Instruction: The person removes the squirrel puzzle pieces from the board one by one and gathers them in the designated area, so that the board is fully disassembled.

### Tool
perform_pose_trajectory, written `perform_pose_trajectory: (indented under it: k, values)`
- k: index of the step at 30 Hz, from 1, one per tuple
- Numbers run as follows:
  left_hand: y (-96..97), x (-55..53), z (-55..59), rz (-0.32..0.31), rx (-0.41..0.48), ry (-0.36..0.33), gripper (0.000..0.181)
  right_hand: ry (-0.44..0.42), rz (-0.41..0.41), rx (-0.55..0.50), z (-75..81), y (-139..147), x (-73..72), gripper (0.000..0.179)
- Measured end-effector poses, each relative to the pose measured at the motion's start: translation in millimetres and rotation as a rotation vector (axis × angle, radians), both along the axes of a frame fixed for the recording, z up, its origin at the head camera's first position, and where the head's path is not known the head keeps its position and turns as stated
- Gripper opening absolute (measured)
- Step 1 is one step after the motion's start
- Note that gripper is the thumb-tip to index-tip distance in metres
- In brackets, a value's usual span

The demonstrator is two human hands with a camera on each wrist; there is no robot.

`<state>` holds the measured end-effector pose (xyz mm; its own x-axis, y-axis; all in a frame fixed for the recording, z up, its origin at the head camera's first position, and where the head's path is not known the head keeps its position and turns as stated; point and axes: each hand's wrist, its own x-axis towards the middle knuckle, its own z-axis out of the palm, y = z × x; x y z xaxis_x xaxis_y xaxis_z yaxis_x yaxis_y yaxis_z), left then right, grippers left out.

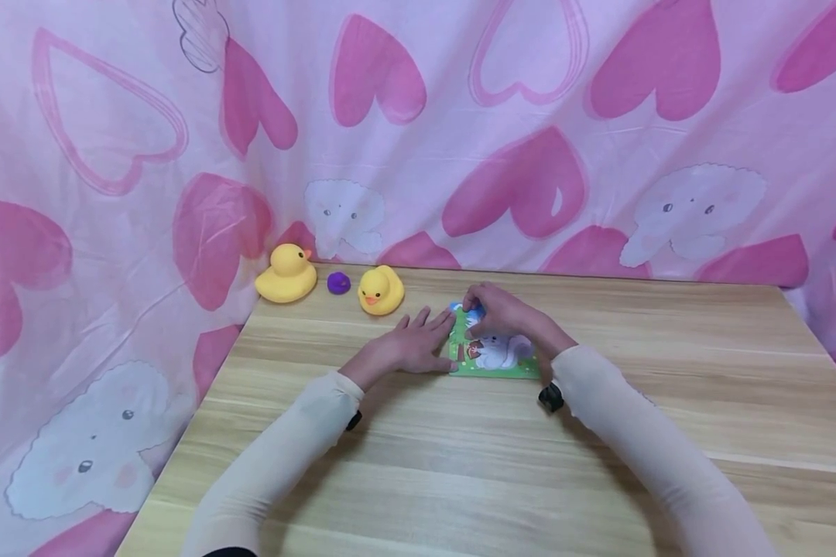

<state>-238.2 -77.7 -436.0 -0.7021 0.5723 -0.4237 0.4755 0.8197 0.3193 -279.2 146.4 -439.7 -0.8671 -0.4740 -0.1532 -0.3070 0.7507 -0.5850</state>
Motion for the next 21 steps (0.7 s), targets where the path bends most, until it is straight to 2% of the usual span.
perform_pose_trajectory:
  k: [2,4,6,8,9,10,15,16,21]
  values:
    - [0.1,-0.2,0.1,-0.001,0.000,0.000,0.102,0.002,0.001,-0.008,0.3,0,0.6,0.050]
    - [0.5,3.8,8.1,-0.002,-0.013,-0.002,0.100,0.011,0.001,-0.003,1.1,-1,1.9,0.051]
    - [0.0,3.9,7.7,-0.005,-0.007,-0.001,0.100,0.021,-0.002,0.008,2.1,-2,3.8,0.050]
    - [-0.5,3.3,7.0,-0.003,-0.008,-0.002,0.101,0.044,-0.009,0.041,3.6,-4,6.7,0.051]
    - [-1.9,0.5,1.4,-0.009,-0.001,0.005,0.103,0.056,-0.015,0.063,4.4,-4,8.4,0.052]
    - [-2.2,0.0,0.7,-0.009,0.000,0.003,0.103,0.068,-0.022,0.086,5.2,-5,10.3,0.052]
    - [-0.6,0.7,4.2,-0.019,-0.018,0.012,0.099,0.122,-0.044,0.181,8.4,-7,15.6,0.057]
    - [0.8,2.9,9.3,-0.016,-0.029,0.009,0.097,0.125,-0.041,0.179,8.5,-7,15.3,0.057]
    - [1.2,2.0,8.1,-0.020,-0.041,0.017,0.097,0.043,-0.025,0.074,7.3,-6,7.4,0.054]
